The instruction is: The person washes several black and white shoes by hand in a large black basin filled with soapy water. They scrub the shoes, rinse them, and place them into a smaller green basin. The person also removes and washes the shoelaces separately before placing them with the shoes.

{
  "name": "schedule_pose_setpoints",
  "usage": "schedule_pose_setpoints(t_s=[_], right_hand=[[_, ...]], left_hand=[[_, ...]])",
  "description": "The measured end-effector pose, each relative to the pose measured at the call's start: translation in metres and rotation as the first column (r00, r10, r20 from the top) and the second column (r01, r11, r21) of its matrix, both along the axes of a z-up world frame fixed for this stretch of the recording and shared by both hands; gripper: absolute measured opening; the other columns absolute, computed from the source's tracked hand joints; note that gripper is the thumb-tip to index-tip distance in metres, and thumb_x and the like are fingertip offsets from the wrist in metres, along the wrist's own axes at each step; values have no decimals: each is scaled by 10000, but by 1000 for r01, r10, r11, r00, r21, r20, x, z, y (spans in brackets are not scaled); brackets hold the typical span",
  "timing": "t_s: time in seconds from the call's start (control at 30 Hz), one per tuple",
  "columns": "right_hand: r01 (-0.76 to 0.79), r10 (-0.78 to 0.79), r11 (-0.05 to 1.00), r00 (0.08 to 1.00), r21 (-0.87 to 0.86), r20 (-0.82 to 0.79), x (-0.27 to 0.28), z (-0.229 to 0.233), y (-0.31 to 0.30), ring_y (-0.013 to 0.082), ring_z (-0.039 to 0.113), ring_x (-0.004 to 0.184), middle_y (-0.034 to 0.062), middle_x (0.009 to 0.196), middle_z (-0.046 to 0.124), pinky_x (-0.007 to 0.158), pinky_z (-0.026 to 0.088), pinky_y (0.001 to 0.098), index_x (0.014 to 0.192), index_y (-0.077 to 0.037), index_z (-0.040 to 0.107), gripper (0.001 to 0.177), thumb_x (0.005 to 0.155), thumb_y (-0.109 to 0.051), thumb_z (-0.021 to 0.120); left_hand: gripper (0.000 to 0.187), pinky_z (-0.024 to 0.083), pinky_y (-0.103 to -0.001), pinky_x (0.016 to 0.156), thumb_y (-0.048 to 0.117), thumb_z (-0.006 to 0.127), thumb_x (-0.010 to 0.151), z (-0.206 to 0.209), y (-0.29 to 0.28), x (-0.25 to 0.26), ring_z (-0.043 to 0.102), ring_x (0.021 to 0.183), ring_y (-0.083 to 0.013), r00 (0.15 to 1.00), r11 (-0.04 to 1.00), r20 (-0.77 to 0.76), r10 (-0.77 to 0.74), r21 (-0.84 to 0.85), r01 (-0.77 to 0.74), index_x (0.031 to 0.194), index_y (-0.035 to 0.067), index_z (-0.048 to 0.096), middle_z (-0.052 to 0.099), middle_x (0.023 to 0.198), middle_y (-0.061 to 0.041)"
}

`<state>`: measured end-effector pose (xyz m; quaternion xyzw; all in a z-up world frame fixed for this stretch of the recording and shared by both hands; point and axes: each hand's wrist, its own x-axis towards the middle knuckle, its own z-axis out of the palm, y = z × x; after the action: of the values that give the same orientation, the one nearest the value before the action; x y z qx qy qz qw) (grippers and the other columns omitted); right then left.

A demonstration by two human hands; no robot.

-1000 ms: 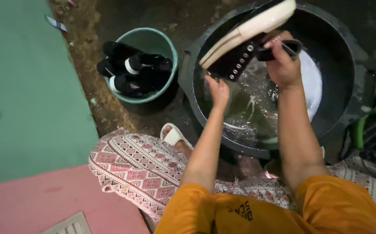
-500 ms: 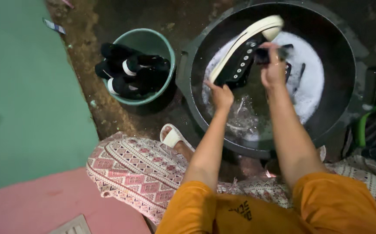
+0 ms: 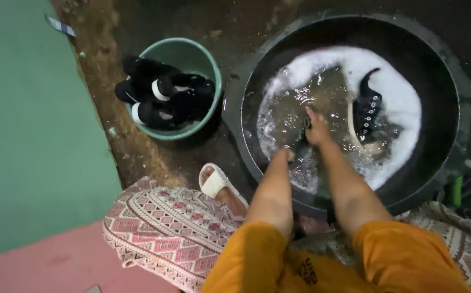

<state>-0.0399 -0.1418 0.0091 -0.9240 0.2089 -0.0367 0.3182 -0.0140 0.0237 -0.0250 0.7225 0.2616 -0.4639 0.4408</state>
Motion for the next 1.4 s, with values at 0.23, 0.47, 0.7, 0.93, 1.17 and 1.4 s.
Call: schedule_pose_setpoints(t_s=[0.23,0.47,0.7,0.93,1.17,1.4], right_hand=[[118,-105,979,991,165,-87,12,8,-11,426,580,1268,231,1312,659,1104,431,497,1544,-214,525,703,878,-260,747],[235,-429,767,880,596,205,16,73,-35,209,676,1000,68,1082,735,903,531,356,1169,-35,708,289,970,-237,763],[-492,-503,210,687,845,525,-5,196,-23,219,631,1192,67,1262,684,1060,515,396,1265,-85,675,248,1030,-160,695],[-746,-633,-126,568,654,527,-17,245,-10,270,632,1310,82,1364,662,1191,504,489,1292,-178,624,241,1061,-243,642],[-623,-550,-221,715,750,432,-21,239,-4,246,652,1260,86,1361,688,1146,513,417,1393,-53,622,602,999,-507,581],[-672,-584,-336,699,660,414,-24,262,20,283,673,1243,115,1356,702,1135,535,425,1416,-51,620,541,1093,-470,508]], left_hand=[[704,609,-505,737,392,591,903,21,-7,2,655,959,-420,994,991,-32,106,-78,-108,1428,25,298,537,1274,-282],[934,627,-550,792,380,649,840,117,6,4,641,1127,-483,912,946,255,322,-123,-299,1554,78,127,430,1433,-296],[908,375,-533,1142,235,807,859,210,24,-18,442,1320,-447,247,974,942,228,-221,-57,1551,23,259,378,1440,-331],[947,338,-497,1172,67,843,724,298,20,-52,421,1312,-416,-45,931,936,349,-341,129,1468,-4,261,371,1381,-253],[1079,303,-527,1212,82,898,614,326,19,-73,306,1406,-471,-285,970,931,227,-190,151,1457,-10,231,243,1487,-305],[1089,390,-527,1185,119,968,544,291,27,-74,362,1397,-468,-392,968,895,211,-134,214,1393,105,287,261,1490,-283]])
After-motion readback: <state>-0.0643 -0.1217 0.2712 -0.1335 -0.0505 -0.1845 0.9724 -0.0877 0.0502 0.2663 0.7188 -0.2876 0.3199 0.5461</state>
